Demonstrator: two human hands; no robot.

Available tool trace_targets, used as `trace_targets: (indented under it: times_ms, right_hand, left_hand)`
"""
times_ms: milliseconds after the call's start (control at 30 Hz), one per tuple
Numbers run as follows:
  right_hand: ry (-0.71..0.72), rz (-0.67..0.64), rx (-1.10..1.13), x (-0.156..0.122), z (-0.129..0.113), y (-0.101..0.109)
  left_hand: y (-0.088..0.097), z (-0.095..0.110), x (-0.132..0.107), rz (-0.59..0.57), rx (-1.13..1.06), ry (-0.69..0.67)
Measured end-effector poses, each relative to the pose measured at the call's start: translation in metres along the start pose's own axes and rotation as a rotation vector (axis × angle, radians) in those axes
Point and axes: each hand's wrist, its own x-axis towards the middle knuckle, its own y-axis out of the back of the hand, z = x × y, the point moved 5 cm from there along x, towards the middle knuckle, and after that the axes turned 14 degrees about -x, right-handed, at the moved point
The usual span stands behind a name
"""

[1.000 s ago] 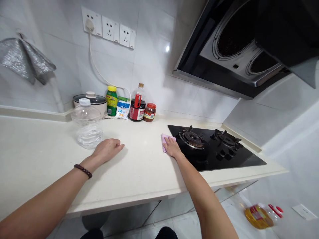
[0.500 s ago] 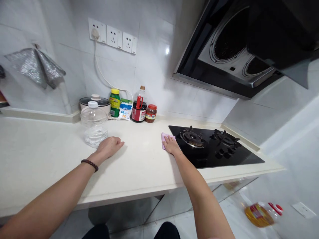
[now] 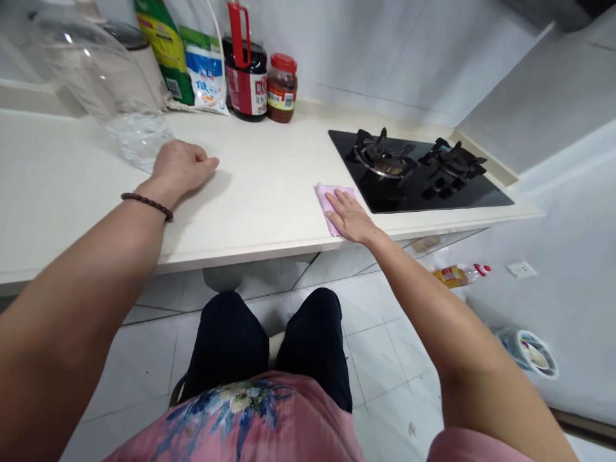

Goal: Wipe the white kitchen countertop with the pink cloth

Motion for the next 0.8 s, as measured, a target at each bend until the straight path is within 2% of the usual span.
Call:
trace_targets:
  times_ms: [133,267,367,533,667,800]
  right_hand:
    - [0.023,0.002,-0.029,-0.035,-0.001,0.005]
    - [0.019,0.002,-0.041,-0.039,0.005,0.001]
    - [-0.02,0.004,-0.046,-0.024,0.012,-0.003]
    - [-0.154,0.0,-0.061,0.02,0.019,-0.006]
    - [-0.229,-0.006,-0.063,0.054,0.02,-0.003]
    - [-0.25,-0.031,-0.05,0.072,0.02,0.002]
  left_hand:
    - [0.001,-0.001,-0.003,0.008,-0.035,0.007]
    - [-0.001,0.002,-0.003,0.015,-0.034,0.019]
    - [-0.005,0.006,-0.003,0.007,-0.008,0.024]
    - [-0.008,0.014,-0.001,-0.016,0.076,0.007]
    - [-0.007,0.011,0.003,-0.021,0.111,0.046]
    - [-0.004,0.007,0.005,-0.041,0.111,0.04]
